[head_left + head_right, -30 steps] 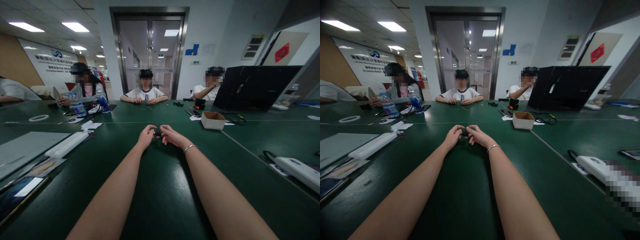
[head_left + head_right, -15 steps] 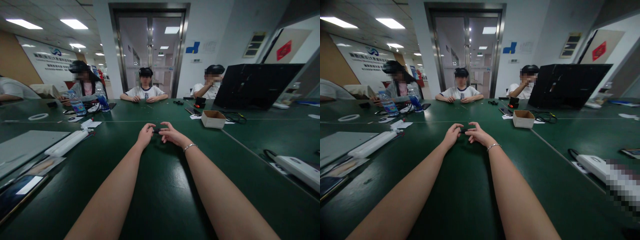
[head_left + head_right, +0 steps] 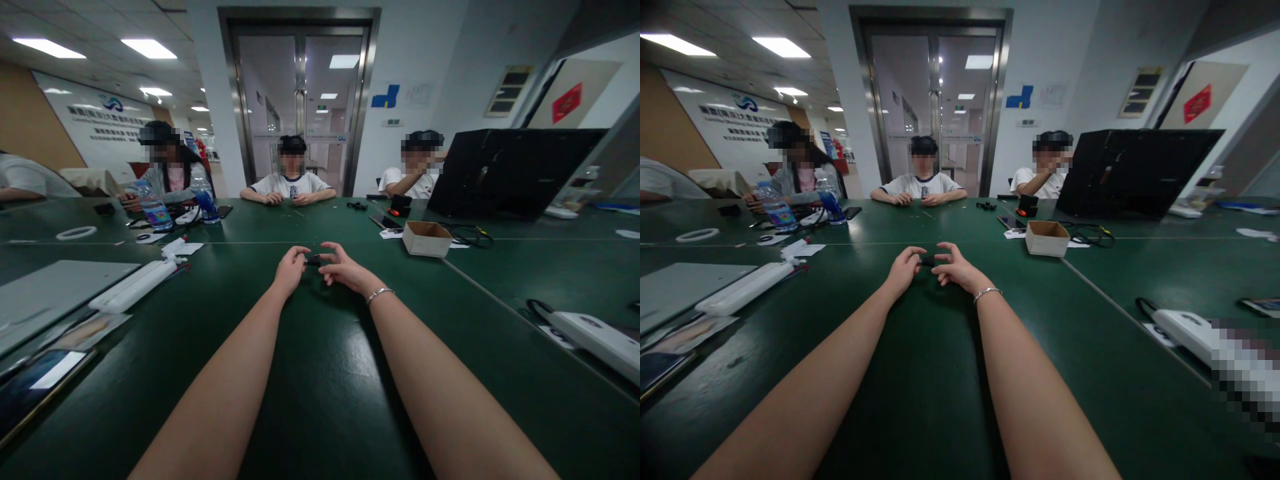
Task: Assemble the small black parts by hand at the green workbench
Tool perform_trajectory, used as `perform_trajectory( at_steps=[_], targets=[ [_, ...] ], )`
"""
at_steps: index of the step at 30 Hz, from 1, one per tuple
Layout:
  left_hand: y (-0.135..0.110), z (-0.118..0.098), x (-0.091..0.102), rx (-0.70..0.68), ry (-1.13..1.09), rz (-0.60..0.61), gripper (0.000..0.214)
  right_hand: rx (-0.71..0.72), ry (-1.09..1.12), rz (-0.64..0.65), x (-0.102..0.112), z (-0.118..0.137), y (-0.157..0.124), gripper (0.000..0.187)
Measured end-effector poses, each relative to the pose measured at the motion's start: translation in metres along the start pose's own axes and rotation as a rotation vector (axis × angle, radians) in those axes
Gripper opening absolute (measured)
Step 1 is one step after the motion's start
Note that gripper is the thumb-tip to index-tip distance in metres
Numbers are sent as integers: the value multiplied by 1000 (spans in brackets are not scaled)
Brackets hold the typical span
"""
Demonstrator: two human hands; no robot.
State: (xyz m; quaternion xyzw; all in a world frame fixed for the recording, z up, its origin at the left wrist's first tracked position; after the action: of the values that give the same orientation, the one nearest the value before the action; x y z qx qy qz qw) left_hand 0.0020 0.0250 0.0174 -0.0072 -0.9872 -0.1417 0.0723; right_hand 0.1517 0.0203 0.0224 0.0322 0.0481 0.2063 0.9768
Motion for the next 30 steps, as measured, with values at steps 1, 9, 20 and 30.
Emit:
perform_trajectory(
  at_steps=[1,9,20,30],
  targets=[
    [0,0,0,-3,0,3,22,-16,-4,-7,0,0,0,55],
    [1,1,1,-6,4,-18,23,-10,-22,22,-2,-1,0,64],
    [1,3,0,-12,36,1,22,-51,-62,-26,-1,-1,1,36],
    [2,4,1,-9,24,-8,21,-6,-54,-37,-1,1,0,44]
  ],
)
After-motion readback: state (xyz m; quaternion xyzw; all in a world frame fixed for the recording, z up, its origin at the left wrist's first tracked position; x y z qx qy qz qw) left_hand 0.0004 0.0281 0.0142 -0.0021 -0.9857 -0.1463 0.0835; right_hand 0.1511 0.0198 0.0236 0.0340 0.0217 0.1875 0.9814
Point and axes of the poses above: each hand's wrist, its own y-axis towards the middle knuckle, its own x-axis out of the back of the hand, z = x × y, the point moved 4 cm from there along y, towards the middle knuckle, and after that the axes turned 2 degrees about x, right-handed, at the moved point
